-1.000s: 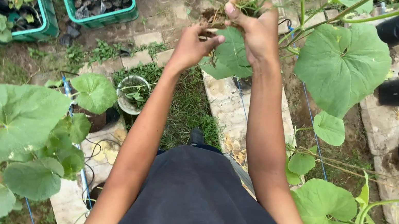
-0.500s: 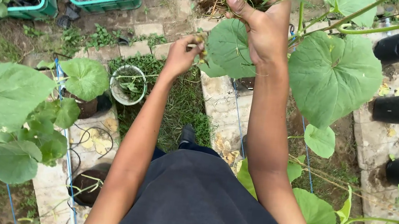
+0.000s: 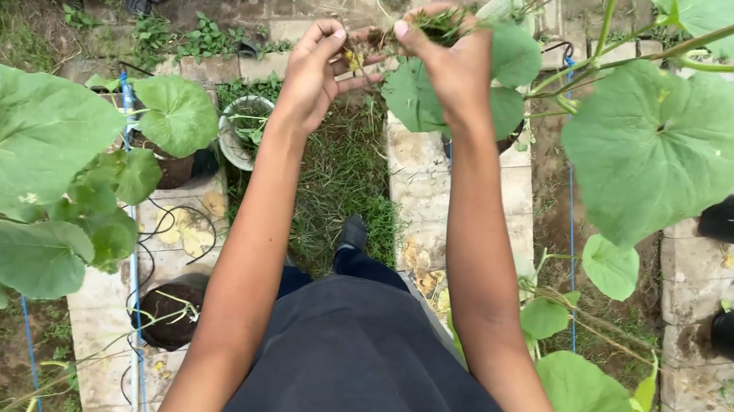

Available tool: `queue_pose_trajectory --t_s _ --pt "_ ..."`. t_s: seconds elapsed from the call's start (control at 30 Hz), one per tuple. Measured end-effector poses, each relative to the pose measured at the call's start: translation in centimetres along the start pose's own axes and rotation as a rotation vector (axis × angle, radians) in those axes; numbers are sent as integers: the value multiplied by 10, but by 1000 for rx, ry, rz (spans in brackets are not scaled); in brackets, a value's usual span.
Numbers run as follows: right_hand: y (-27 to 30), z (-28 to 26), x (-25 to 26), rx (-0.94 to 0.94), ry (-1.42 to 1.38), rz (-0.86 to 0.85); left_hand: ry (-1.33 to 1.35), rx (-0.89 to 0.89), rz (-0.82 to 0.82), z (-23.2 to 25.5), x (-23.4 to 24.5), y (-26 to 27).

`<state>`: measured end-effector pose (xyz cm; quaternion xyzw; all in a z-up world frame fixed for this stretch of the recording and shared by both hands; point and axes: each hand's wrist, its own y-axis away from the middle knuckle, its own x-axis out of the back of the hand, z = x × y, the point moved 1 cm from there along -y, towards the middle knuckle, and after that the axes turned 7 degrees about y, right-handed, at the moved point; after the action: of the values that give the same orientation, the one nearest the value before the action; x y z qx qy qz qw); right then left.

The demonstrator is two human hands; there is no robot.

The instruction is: Removing weeds from the soil around garden plants and handling seedlings.

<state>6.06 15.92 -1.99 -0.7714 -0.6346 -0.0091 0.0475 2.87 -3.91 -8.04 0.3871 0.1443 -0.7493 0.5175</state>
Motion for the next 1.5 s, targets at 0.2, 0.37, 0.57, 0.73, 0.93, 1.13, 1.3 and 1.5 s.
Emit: queue_pose_trajectory --t_s 0.2,0.37,0.57,0.73,0.93,1.13,1.3,1.5 --pt "20 21 -53 -68 388 124 133 33 49 10 35 10" --pt "38 38 -95 151 621 116 23 59 16 1 60 22" --pt "52 52 -129 14 671 121 -64 162 -8 7 79 42" --pt "59 63 -128 -169 718 172 -180 200 -51 11 93 55" --pt "48 85 -125 -428 829 118 -338 97 143 -14 125 48" --pt "26 139 -129 -174 192 32 -410 49 86 -81 177 30" --pt "2 266 -126 355 582 155 -741 134 77 -171 283 0" --pt "-9 420 -157 -131 415 -51 -595 23 301 -240 424 -34"
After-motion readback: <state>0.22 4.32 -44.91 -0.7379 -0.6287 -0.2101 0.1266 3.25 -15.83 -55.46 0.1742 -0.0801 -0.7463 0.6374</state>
